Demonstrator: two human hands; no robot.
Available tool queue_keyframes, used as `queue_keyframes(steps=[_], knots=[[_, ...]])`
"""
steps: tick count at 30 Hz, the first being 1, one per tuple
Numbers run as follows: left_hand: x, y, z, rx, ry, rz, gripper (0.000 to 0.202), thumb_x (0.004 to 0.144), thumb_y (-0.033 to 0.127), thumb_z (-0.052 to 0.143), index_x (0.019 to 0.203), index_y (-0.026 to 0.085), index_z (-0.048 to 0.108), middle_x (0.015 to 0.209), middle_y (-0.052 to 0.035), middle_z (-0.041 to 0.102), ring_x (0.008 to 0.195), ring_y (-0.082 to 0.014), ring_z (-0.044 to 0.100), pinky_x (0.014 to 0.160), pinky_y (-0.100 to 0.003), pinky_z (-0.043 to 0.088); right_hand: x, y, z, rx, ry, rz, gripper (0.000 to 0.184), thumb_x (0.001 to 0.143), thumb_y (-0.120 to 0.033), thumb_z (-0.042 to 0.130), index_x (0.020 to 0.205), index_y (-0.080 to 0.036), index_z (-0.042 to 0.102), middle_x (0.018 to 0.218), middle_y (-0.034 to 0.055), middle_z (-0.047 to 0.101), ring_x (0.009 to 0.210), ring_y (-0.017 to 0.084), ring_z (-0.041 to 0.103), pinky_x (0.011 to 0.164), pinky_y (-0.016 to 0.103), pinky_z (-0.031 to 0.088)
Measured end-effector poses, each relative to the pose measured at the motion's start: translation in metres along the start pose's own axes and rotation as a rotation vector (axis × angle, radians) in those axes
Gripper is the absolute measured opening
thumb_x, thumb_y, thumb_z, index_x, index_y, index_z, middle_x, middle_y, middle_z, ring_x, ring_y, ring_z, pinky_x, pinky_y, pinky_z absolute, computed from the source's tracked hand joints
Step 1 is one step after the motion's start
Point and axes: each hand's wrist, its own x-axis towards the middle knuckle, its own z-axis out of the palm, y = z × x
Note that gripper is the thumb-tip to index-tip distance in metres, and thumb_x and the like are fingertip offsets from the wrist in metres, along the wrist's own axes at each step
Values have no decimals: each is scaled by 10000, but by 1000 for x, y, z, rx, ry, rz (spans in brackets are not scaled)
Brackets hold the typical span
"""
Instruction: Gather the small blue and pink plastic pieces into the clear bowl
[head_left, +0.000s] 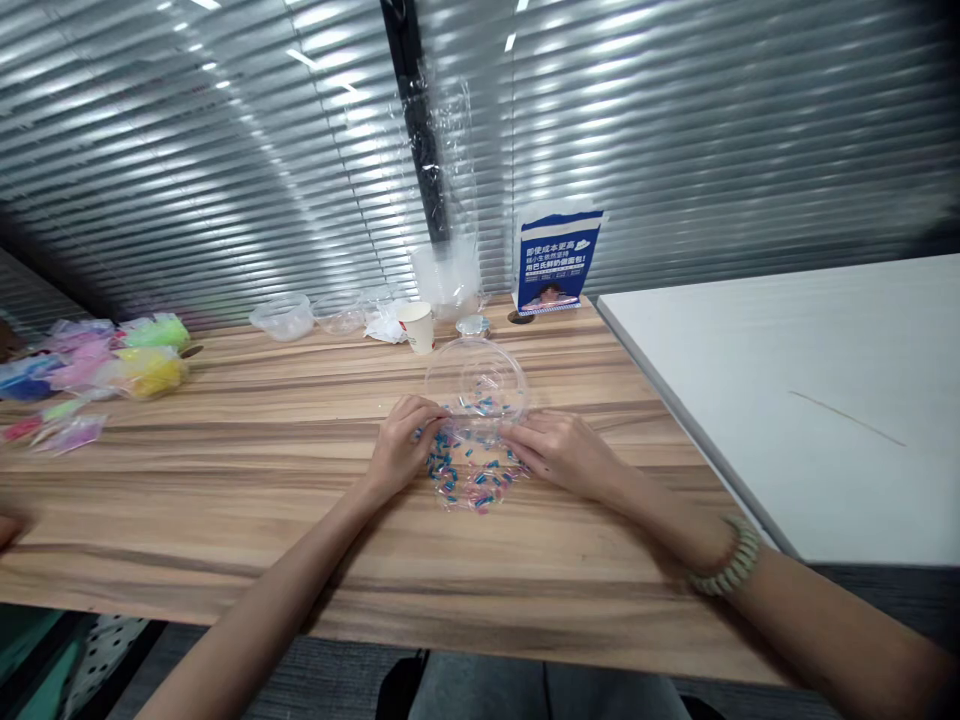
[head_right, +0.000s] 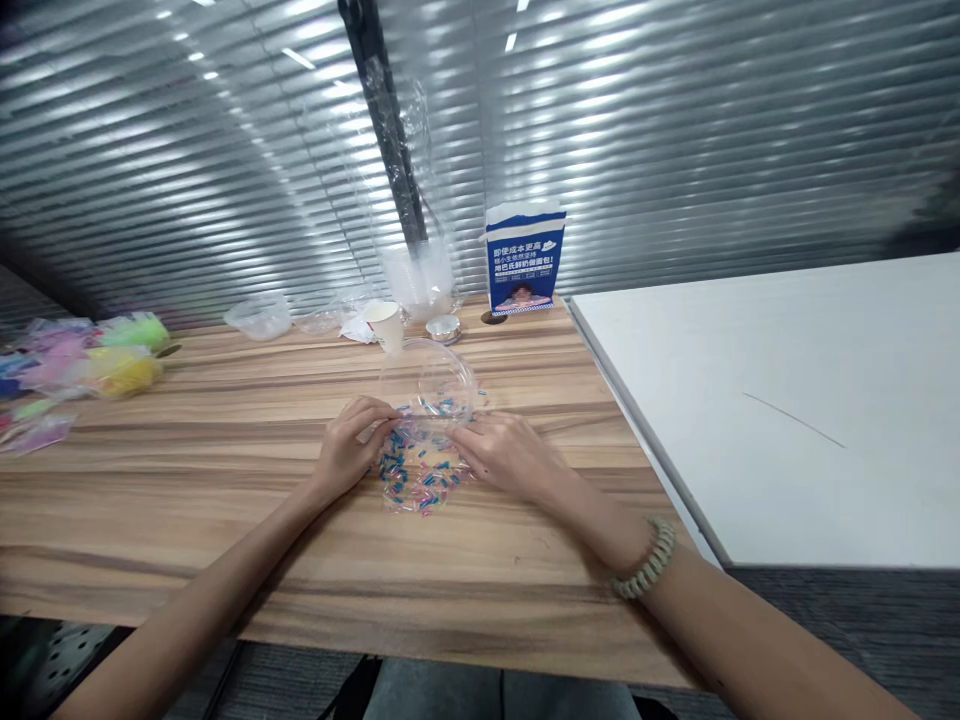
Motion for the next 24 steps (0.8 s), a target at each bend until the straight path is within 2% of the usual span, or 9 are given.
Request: queue_keyframes(steps=[24], knots=[[-1, 0, 0, -10, -18, 0, 117, 844, 131, 526, 880, 191, 620, 818, -37, 626, 790, -155, 560, 704, -295, 463, -1, 1, 1, 15, 6, -7, 162, 870, -164, 484, 902, -159, 643, 720, 47, 668, 663, 154, 600, 623, 247, 398]])
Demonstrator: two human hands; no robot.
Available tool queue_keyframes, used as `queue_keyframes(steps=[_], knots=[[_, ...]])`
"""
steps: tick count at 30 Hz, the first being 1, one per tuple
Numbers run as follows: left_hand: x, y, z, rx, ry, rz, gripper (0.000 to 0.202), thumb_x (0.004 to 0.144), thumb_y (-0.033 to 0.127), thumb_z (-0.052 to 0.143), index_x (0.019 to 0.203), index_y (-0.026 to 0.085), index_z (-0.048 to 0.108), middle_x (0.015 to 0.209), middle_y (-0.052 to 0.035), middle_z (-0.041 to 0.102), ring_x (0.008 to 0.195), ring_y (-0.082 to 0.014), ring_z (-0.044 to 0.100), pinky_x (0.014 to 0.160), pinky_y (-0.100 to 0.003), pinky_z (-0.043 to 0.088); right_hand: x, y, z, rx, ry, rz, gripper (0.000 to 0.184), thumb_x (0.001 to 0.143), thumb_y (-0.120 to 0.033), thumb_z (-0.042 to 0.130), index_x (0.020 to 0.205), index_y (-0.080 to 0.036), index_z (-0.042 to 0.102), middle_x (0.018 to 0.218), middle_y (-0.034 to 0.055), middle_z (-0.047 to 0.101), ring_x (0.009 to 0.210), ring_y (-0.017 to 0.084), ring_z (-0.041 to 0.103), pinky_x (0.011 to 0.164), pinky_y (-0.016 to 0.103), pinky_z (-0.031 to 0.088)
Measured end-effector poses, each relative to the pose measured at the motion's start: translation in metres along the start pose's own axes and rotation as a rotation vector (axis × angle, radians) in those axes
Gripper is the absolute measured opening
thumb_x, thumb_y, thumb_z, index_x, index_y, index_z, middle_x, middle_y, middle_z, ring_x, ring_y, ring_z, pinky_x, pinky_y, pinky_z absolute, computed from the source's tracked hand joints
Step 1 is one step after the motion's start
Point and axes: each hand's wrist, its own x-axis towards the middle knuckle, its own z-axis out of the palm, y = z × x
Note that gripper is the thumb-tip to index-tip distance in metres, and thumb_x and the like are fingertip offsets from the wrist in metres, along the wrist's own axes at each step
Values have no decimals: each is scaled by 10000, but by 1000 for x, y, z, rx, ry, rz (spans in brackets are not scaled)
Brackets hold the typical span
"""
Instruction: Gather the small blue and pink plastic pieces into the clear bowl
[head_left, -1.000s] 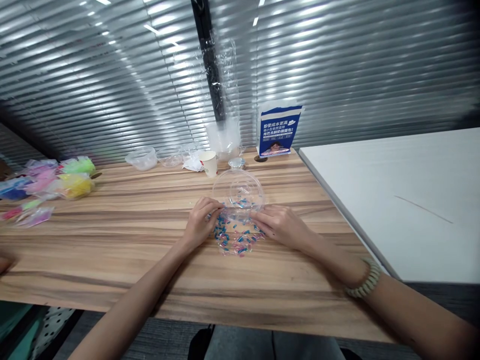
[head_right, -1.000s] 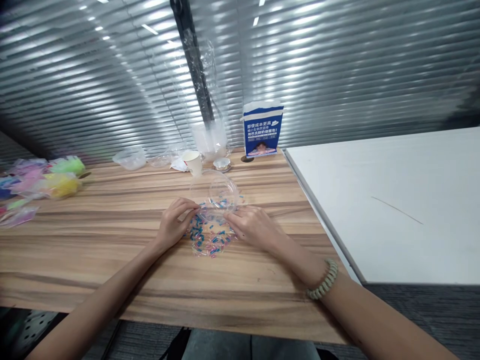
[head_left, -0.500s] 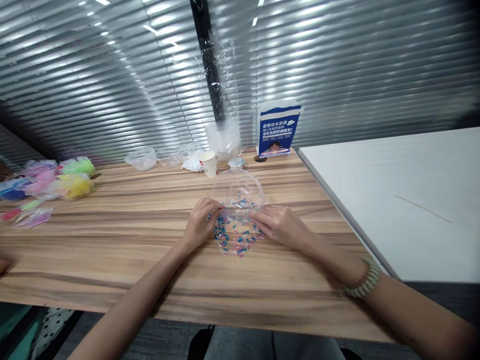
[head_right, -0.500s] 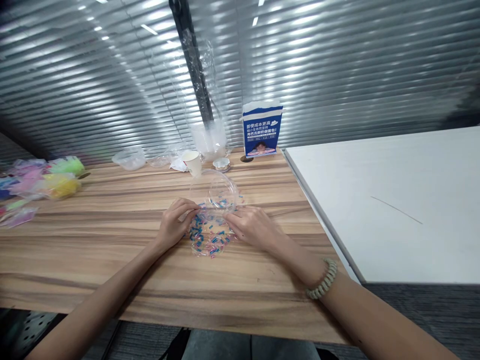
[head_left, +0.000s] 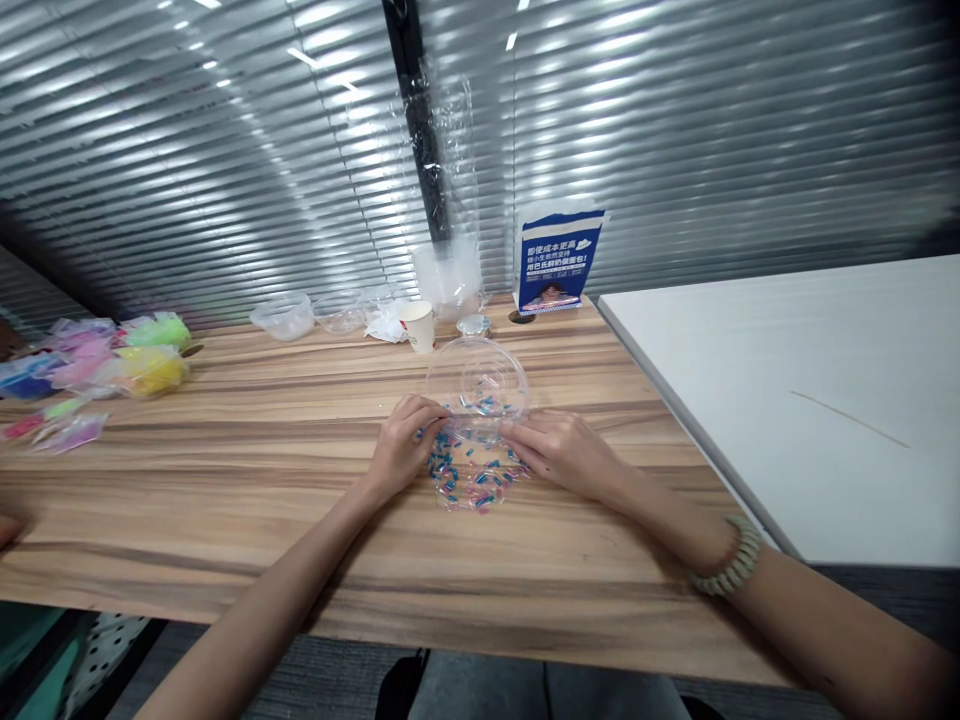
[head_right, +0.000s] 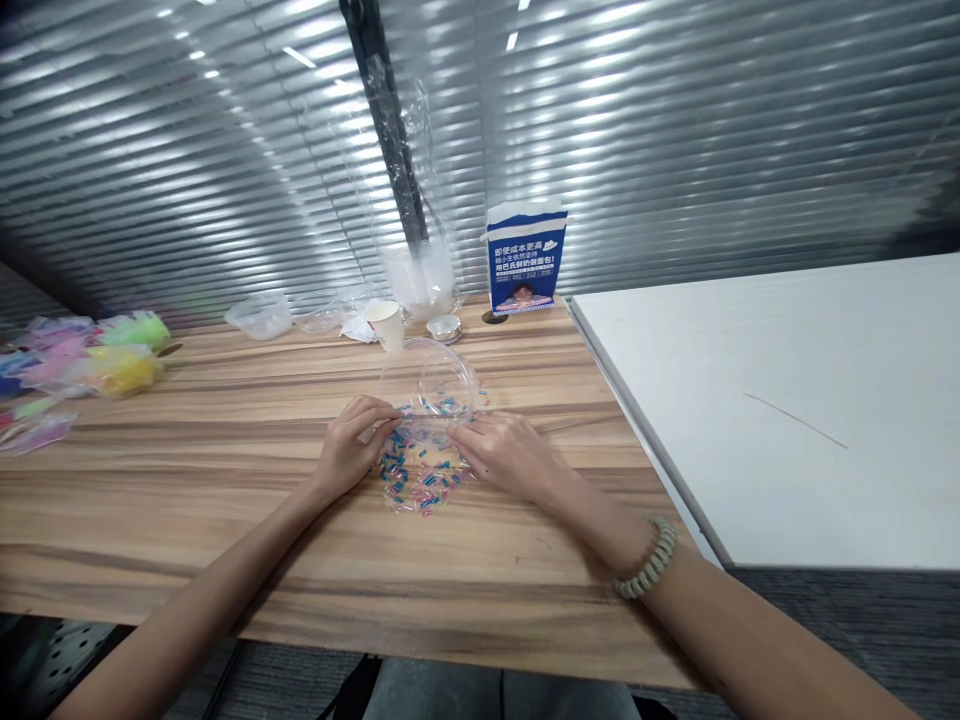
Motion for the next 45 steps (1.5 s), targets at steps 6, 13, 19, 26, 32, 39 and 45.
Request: queue_keyframes(steps=[6, 13, 19, 26, 32, 39, 45], knots=[[0, 0, 0, -7, -5, 0, 117, 840, 119, 527, 877, 185, 617, 815, -39, 621, 794, -153, 554, 711, -288, 458, 0, 0, 1, -16, 7, 1, 168, 870, -156, 476, 882, -161, 644, 700, 41, 661, 641, 147, 593, 607, 238, 391], [1, 0, 0, 5, -6, 14, 110, 843, 121, 526, 876, 183, 611, 814, -40, 620, 790, -153, 553, 708, -291, 464, 1, 0, 0, -12, -7, 2, 173, 875, -160, 470, 885, -161, 643, 693, 41, 658, 644, 143, 591, 613, 235, 390], [1, 0, 0, 4, -15, 18, 116, 843, 120, 523, 877, 188, 611, 820, -39, 624, 792, -153, 558, 713, -295, 468, 0, 1, 1, 2, 0, 6, 182, 883, -168, 463, 897, -164, 645, 737, 51, 674, 661, 150, 601, 620, 245, 396], [1, 0, 0, -1, -26, 9, 121, 845, 122, 518, 874, 189, 614, 817, -39, 622, 793, -155, 558, 715, -299, 468, -1, 2, 2, 0, -5, 7, 186, 887, -176, 461, 912, -166, 645, 734, 50, 674, 668, 148, 601, 627, 245, 399], [0, 0, 0, -10, -43, 15, 123, 843, 113, 524, 878, 185, 617, 817, -40, 622, 790, -150, 553, 716, -292, 462, -2, 2, 2, 8, -9, 10, 188, 890, -179, 459, 930, -165, 642, 766, 57, 679, 698, 154, 608, 649, 250, 407], [0, 0, 1, -10, -59, 3, 112, 854, 146, 521, 873, 188, 623, 820, -42, 625, 793, -153, 561, 713, -300, 468, -2, 1, 2, -2, -21, 23, 176, 880, -174, 477, 932, -168, 645, 755, 55, 677, 675, 150, 599, 639, 249, 404], [0, 1, 0, -10, -79, 17, 113, 856, 148, 521, 877, 189, 624, 817, -43, 625, 787, -153, 557, 709, -299, 466, -1, 1, 1, -5, -27, 21, 177, 883, -175, 473, 921, -170, 646, 762, 53, 680, 682, 147, 603, 644, 244, 403]])
